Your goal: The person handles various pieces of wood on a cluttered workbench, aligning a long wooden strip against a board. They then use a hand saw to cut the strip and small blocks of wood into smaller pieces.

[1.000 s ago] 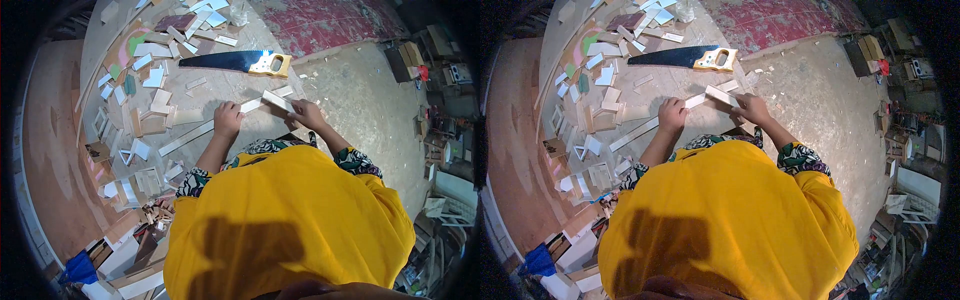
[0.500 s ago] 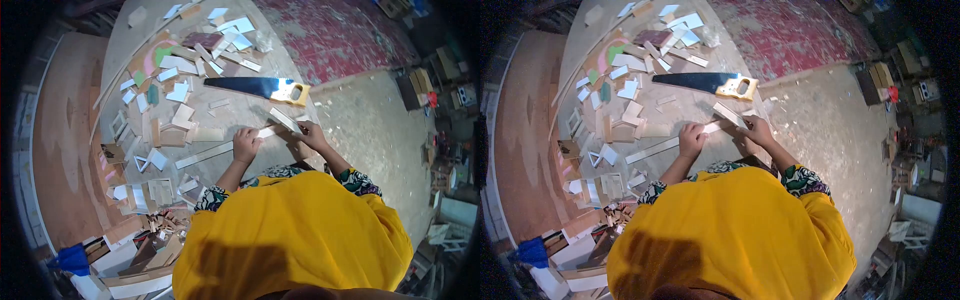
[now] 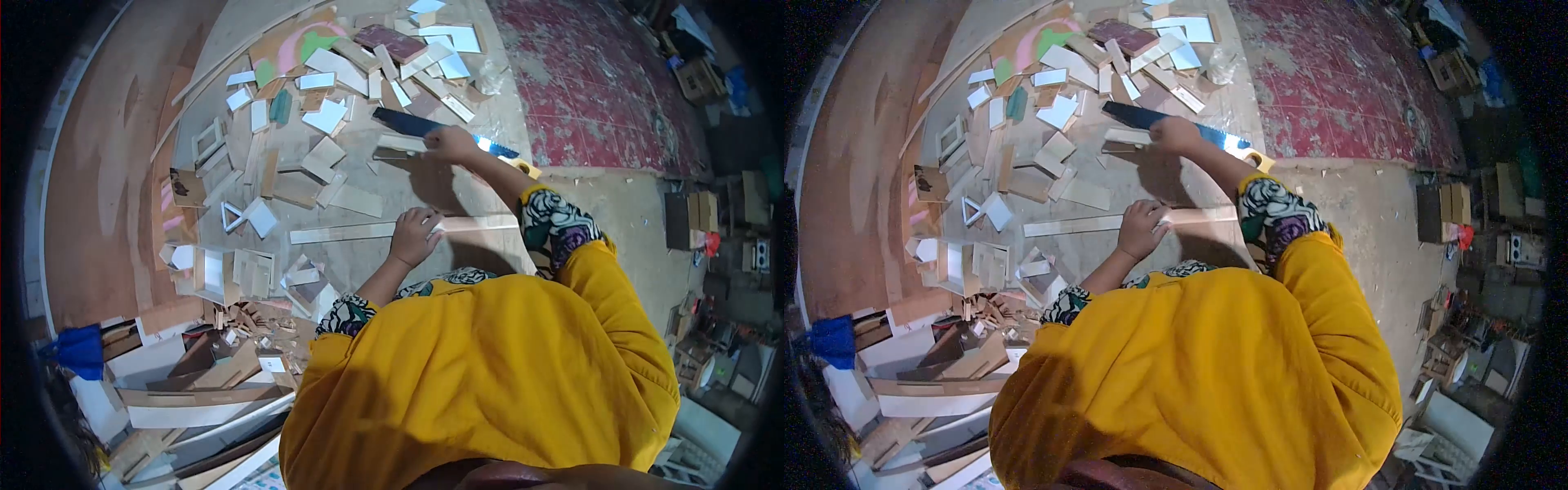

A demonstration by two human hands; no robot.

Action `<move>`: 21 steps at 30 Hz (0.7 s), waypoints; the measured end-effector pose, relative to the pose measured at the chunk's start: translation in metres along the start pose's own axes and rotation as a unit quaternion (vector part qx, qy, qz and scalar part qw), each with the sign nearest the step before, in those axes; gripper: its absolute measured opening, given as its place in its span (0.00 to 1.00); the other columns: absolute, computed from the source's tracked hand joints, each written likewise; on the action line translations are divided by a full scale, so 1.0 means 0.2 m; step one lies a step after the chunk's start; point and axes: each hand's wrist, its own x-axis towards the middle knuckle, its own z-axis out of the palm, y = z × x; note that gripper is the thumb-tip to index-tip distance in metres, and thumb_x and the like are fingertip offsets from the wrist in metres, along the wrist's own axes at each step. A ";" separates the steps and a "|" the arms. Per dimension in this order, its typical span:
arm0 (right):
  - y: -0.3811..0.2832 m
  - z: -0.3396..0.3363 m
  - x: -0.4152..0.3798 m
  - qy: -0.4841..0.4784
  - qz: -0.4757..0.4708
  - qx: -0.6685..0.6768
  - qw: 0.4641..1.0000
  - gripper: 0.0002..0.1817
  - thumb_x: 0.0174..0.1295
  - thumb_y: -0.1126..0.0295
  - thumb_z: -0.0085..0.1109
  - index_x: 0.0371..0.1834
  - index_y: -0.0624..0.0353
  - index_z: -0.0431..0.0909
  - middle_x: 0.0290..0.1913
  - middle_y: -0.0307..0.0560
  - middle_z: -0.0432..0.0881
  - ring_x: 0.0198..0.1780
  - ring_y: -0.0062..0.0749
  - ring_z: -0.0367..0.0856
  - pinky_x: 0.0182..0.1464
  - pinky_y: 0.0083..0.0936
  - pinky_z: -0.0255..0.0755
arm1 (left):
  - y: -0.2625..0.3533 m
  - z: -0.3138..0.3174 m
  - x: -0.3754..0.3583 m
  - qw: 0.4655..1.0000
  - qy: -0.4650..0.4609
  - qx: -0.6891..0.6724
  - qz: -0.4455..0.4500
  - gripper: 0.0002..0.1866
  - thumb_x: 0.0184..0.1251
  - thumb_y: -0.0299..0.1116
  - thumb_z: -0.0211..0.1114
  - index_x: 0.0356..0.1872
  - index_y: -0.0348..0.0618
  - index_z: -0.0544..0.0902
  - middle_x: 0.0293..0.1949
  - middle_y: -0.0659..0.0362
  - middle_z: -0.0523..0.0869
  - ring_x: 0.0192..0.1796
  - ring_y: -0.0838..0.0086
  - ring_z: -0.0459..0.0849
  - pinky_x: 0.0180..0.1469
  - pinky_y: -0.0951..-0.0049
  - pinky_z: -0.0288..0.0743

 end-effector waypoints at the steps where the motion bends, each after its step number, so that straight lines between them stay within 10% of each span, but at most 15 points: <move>1: -0.02 -0.02 0.10 0.013 -0.038 -0.020 0.999 0.18 0.45 0.53 0.64 0.26 0.56 0.77 0.25 0.51 0.77 0.28 0.42 0.76 0.32 0.39 0.66 | 0.00 0.00 0.01 1.000 0.005 0.001 0.000 0.17 0.48 0.36 0.66 0.42 0.46 0.80 0.43 0.57 0.77 0.50 0.61 0.73 0.52 0.61 0.66; 8: -0.15 -0.17 0.47 0.145 -0.086 0.143 0.975 0.27 0.52 0.48 0.59 0.50 0.56 0.78 0.38 0.54 0.82 0.39 0.44 0.81 0.45 0.33 0.73 | -0.01 -0.01 0.02 1.000 -0.012 0.023 0.001 0.16 0.47 0.35 0.67 0.40 0.48 0.79 0.43 0.59 0.77 0.49 0.64 0.74 0.50 0.63 0.67; 21: 0.27 -0.01 -0.82 0.089 0.194 0.166 0.963 0.08 0.53 0.69 0.63 0.30 0.64 0.81 0.25 0.45 0.81 0.26 0.22 0.77 0.32 0.21 0.70 | -0.02 -0.02 0.03 0.999 -0.035 -0.015 -0.010 0.18 0.48 0.36 0.67 0.43 0.49 0.79 0.42 0.59 0.77 0.49 0.63 0.72 0.51 0.62 0.65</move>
